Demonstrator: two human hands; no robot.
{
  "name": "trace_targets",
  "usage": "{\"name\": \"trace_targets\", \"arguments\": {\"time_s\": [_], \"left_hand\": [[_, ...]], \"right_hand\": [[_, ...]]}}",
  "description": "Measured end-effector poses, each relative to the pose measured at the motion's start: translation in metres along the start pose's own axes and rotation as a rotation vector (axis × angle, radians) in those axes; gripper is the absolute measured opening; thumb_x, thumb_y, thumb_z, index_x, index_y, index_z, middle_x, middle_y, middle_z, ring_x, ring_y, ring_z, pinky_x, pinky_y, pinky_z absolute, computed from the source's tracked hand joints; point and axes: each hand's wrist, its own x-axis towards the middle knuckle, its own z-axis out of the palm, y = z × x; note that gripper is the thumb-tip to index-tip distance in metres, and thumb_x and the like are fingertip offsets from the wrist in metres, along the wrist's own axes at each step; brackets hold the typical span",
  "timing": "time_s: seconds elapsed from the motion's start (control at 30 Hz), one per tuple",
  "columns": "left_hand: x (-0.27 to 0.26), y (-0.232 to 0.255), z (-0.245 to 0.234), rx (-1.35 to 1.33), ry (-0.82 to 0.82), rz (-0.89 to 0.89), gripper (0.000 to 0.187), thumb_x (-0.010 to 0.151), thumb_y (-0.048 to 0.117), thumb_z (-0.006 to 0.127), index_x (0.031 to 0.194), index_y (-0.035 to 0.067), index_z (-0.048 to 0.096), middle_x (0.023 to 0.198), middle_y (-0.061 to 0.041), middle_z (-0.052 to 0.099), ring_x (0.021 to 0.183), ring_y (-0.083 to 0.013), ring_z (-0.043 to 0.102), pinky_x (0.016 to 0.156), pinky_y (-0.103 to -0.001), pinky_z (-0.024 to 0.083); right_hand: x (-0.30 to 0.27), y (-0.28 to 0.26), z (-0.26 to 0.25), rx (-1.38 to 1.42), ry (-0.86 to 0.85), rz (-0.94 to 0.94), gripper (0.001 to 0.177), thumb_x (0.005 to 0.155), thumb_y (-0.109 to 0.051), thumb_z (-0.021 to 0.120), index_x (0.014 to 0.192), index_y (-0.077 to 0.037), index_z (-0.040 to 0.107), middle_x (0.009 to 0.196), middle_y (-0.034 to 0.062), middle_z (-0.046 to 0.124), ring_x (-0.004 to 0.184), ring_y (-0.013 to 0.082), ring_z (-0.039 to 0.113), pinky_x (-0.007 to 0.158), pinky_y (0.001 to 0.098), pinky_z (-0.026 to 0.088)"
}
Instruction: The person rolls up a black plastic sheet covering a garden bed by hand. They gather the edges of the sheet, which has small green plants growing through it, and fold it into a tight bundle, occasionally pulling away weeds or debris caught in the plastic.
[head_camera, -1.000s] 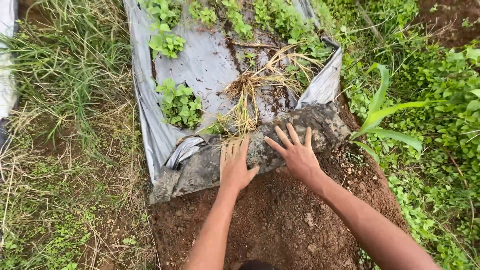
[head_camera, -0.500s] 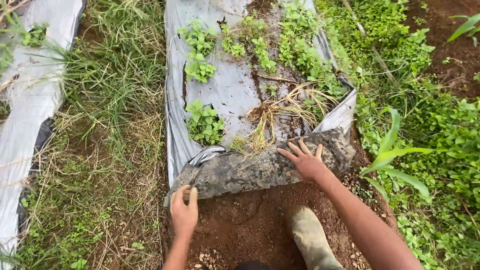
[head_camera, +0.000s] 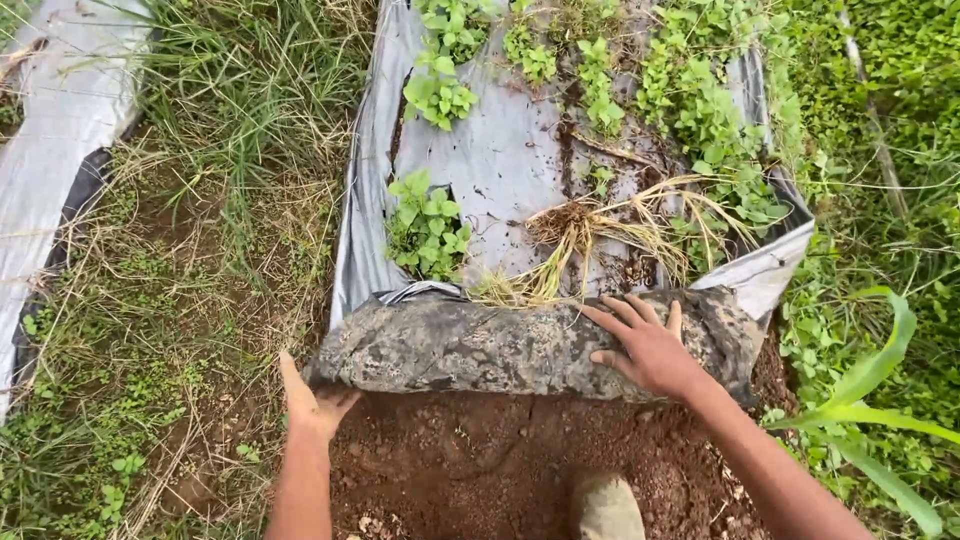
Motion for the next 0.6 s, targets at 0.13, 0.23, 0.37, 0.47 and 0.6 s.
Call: {"name": "trace_targets", "arguments": {"time_s": [0.13,0.23,0.37,0.47,0.6], "left_hand": [[0.002,0.005,0.045,0.179,0.030,-0.041,0.069,0.094,0.055,0.058,0.148,0.015,0.043,0.145,-0.021,0.051,0.132,-0.0341,0.054,0.113,-0.054,0.045],[0.018,0.000,0.064,0.221,-0.019,0.031,0.061,0.094,0.049,0.058,0.142,0.014,0.046,0.136,-0.018,0.050,0.122,-0.0311,0.052,0.105,-0.051,0.044],[0.035,-0.002,0.078,0.334,-0.121,0.193,0.043,0.093,0.036,0.056,0.129,0.012,0.052,0.114,-0.012,0.049,0.101,-0.0242,0.046,0.090,-0.043,0.040],[0.047,0.004,0.086,0.419,-0.189,0.309,0.032,0.093,0.027,0.055,0.120,0.011,0.057,0.099,-0.008,0.048,0.088,-0.0195,0.043,0.079,-0.038,0.038],[0.060,0.019,0.108,0.562,-0.287,0.481,0.018,0.093,0.014,0.054,0.107,0.009,0.063,0.078,-0.001,0.047,0.067,-0.0125,0.038,0.063,-0.030,0.034]], "right_hand": [[0.002,0.005,0.013,-0.023,0.066,-0.058,0.070,0.092,-0.063,0.044,0.155,-0.048,0.019,0.165,-0.0046,0.015,0.151,0.0271,0.008,0.107,0.0830,0.000],[0.003,0.005,0.016,-0.052,0.053,-0.052,0.070,0.092,-0.059,0.052,0.154,-0.048,0.021,0.165,-0.0076,0.014,0.150,0.0283,0.010,0.107,0.0827,0.001],[0.008,0.009,0.025,-0.057,0.051,-0.058,0.071,0.092,-0.063,0.052,0.154,-0.049,0.020,0.164,-0.0057,0.014,0.149,0.0283,0.011,0.108,0.0820,0.001],[0.009,0.008,0.018,-0.053,0.025,-0.052,0.072,0.092,-0.064,0.051,0.154,-0.050,0.018,0.165,-0.0065,0.013,0.150,0.0276,0.010,0.109,0.0810,-0.001],[0.011,0.016,0.021,0.041,0.042,-0.061,0.071,0.092,-0.064,0.046,0.155,-0.048,0.017,0.165,-0.0083,0.013,0.151,0.0264,0.009,0.110,0.0793,-0.004]]}}
